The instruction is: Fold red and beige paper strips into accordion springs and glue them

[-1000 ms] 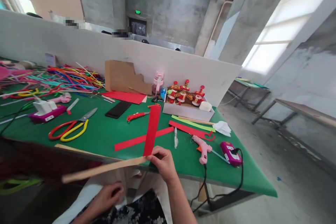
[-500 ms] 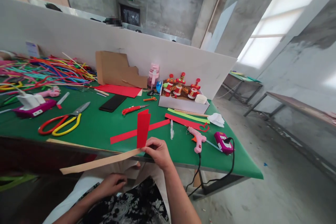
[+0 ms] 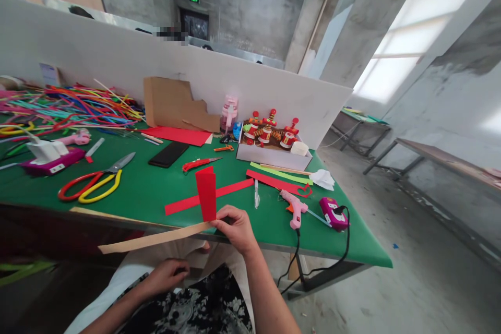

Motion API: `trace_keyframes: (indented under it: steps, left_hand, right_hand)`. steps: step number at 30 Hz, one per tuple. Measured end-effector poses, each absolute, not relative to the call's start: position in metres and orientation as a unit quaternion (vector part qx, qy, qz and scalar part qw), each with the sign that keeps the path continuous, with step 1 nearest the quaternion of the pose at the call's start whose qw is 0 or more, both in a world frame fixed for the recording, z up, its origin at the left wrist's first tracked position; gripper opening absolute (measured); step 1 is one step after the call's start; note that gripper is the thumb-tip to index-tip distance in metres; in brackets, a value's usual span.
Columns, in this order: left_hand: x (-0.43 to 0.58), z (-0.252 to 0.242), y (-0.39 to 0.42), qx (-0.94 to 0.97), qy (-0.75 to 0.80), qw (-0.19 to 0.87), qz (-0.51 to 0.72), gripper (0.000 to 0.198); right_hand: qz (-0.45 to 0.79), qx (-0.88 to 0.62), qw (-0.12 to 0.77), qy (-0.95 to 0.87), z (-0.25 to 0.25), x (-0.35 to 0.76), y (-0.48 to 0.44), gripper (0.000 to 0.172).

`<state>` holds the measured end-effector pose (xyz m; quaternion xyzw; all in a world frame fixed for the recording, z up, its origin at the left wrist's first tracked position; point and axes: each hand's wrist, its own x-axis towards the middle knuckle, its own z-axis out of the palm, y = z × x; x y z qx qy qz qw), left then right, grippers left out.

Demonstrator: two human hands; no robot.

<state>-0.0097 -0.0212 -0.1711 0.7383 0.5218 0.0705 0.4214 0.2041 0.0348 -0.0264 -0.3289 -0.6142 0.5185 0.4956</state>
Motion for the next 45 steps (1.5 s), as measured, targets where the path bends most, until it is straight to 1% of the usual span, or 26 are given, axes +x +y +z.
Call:
trace_keyframes:
  steps: [11,17,21,28,39,45]
  left_hand:
    - [-0.01,-0.176,-0.02,0.737,0.523,0.421,0.073,0.023]
    - [-0.01,-0.175,-0.021,0.734,0.526,0.423,0.078,0.024]
    - [-0.009,-0.172,-0.022,0.724,0.528,0.43,0.107,0.023]
    - [-0.003,-0.156,-0.028,0.674,0.542,0.461,0.197,0.014]
    - [-0.002,-0.153,-0.03,0.661,0.548,0.46,0.226,0.014]
    - [-0.002,-0.151,-0.029,0.667,0.544,0.462,0.213,0.013]
  right_hand:
    - [0.509,-0.34,0.49,-0.621,-0.027,0.204,0.035,0.032]
    - [0.515,-0.337,0.497,-0.612,-0.029,0.205,0.035,0.027]
    - [0.517,-0.335,0.497,-0.611,-0.026,0.205,0.035,0.025]
    - [0.517,-0.335,0.498,-0.61,-0.024,0.204,0.034,0.027]
    - [0.522,-0.331,0.497,-0.609,-0.024,0.204,0.034,0.025]
    - [0.521,-0.335,0.493,-0.61,-0.024,0.205,0.035,0.027]
